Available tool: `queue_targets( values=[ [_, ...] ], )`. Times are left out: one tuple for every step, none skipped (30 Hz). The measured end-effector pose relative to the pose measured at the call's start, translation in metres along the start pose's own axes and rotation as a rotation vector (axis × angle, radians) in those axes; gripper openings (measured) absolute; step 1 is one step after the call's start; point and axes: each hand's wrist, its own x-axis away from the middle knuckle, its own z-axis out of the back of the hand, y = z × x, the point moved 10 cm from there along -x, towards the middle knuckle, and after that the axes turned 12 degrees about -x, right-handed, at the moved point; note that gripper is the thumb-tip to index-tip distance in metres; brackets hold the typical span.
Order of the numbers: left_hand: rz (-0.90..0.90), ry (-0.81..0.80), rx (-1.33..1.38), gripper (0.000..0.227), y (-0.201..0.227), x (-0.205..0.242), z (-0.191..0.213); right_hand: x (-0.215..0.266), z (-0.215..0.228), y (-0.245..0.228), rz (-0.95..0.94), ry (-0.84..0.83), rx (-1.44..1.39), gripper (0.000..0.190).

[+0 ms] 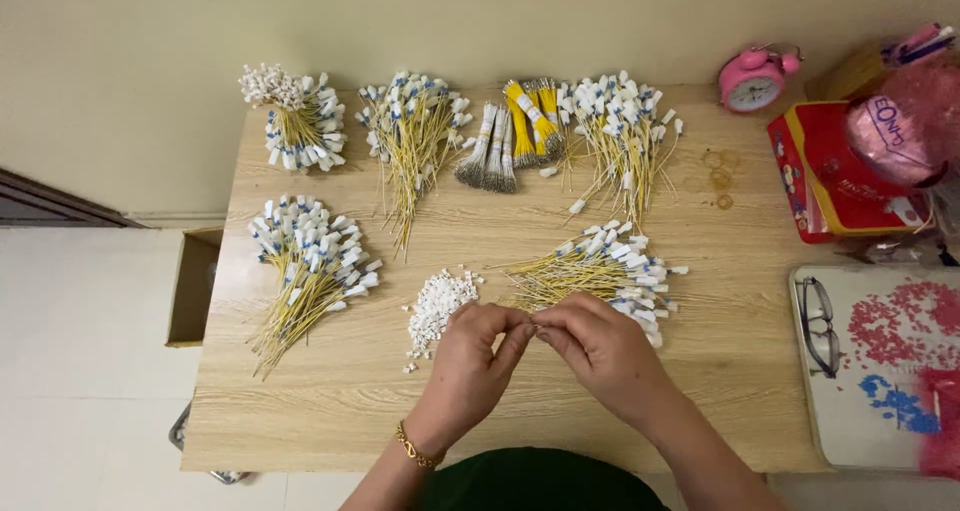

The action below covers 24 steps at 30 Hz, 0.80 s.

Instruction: Assembling wire components by manually attaching white plastic caps to the ends of wire strands.

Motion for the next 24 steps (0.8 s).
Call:
queue_targets(
  values=[
    [-0.004, 0.037, 0.004, 0.006, 0.0, 0.001, 0.004, -0.001, -0.004, 0.005, -0.063, -0.028, -0.061, 0.017],
    [-0.001, 0.038, 0.003, 0.006, -0.003, 0.003, 0.003, -0.001, -0.007, 0.007, -0.062, -0.032, -0.063, 0.017],
    [0.061, 0.038, 0.015, 0.007, -0.011, 0.006, 0.001, -0.002, -0.009, 0.012, -0.105, -0.036, -0.091, 0.012],
    [0.122, 0.037, 0.027, 0.009, -0.019, 0.008, -0.002, -0.002, -0.011, 0.017, -0.147, -0.039, -0.119, 0.009],
    [0.125, 0.038, 0.027, 0.009, -0.02, 0.009, -0.002, -0.002, -0.012, 0.019, -0.147, -0.042, -0.12, 0.009],
    [0.278, -0.044, 0.216, 0.016, -0.036, 0.013, -0.014, -0.001, -0.011, 0.026, -0.199, -0.008, -0.179, 0.008],
    [0.43, -0.125, 0.405, 0.024, -0.049, 0.019, -0.028, 0.0, -0.011, 0.033, -0.25, 0.026, -0.238, 0.008],
    [0.432, -0.123, 0.405, 0.024, -0.054, 0.021, -0.031, 0.0, -0.011, 0.036, -0.25, 0.023, -0.239, 0.008],
    [0.463, -0.105, 0.493, 0.024, -0.061, 0.024, -0.036, 0.003, -0.015, 0.045, -0.317, 0.012, -0.256, 0.008],
    [0.493, -0.086, 0.581, 0.023, -0.068, 0.027, -0.04, 0.006, -0.018, 0.054, -0.383, 0.0, -0.273, 0.009],
    [0.495, -0.085, 0.58, 0.023, -0.071, 0.029, -0.042, 0.007, -0.02, 0.057, -0.384, -0.002, -0.275, 0.009],
    [0.49, -0.076, 0.635, 0.02, -0.072, 0.03, -0.044, 0.007, -0.021, 0.059, -0.383, 0.005, -0.283, 0.01],
    [0.483, -0.068, 0.69, 0.018, -0.073, 0.031, -0.046, 0.008, -0.021, 0.061, -0.381, 0.013, -0.29, 0.01],
    [0.484, -0.067, 0.688, 0.018, -0.072, 0.031, -0.044, 0.007, -0.022, 0.058, -0.38, 0.012, -0.291, 0.01],
    [0.477, -0.061, 0.614, 0.014, -0.071, 0.031, -0.041, 0.008, -0.024, 0.058, -0.409, -0.008, -0.288, 0.009],
    [0.47, -0.056, 0.54, 0.01, -0.07, 0.03, -0.038, 0.009, -0.026, 0.059, -0.439, -0.028, -0.284, 0.008],
    [0.47, -0.056, 0.54, 0.01, -0.069, 0.03, -0.037, 0.01, -0.027, 0.058, -0.438, -0.029, -0.284, 0.008],
    [0.474, -0.062, 0.521, 0.009, -0.068, 0.03, -0.035, 0.01, -0.028, 0.059, -0.444, -0.031, -0.273, 0.008],
    [0.478, -0.068, 0.503, 0.009, -0.068, 0.03, -0.034, 0.011, -0.029, 0.059, -0.451, -0.035, -0.263, 0.009],
    [0.48, -0.067, 0.502, 0.009, -0.069, 0.03, -0.037, 0.012, -0.03, 0.063, -0.45, -0.036, -0.264, 0.009],
    [0.449, -0.069, 0.476, 0.008, -0.068, 0.029, -0.038, 0.013, -0.032, 0.065, -0.438, -0.054, -0.246, 0.007],
    [0.418, -0.07, 0.449, 0.007, -0.066, 0.029, -0.039, 0.013, -0.034, 0.067, -0.425, -0.072, -0.227, 0.007],
    [0.422, -0.066, 0.446, 0.007, -0.065, 0.03, -0.041, 0.014, -0.036, 0.063, -0.423, -0.077, -0.231, 0.007],
    [0.451, -0.083, 0.458, 0.007, -0.065, 0.032, -0.046, 0.014, -0.035, 0.06, -0.415, -0.046, -0.259, 0.006]
  ],
)
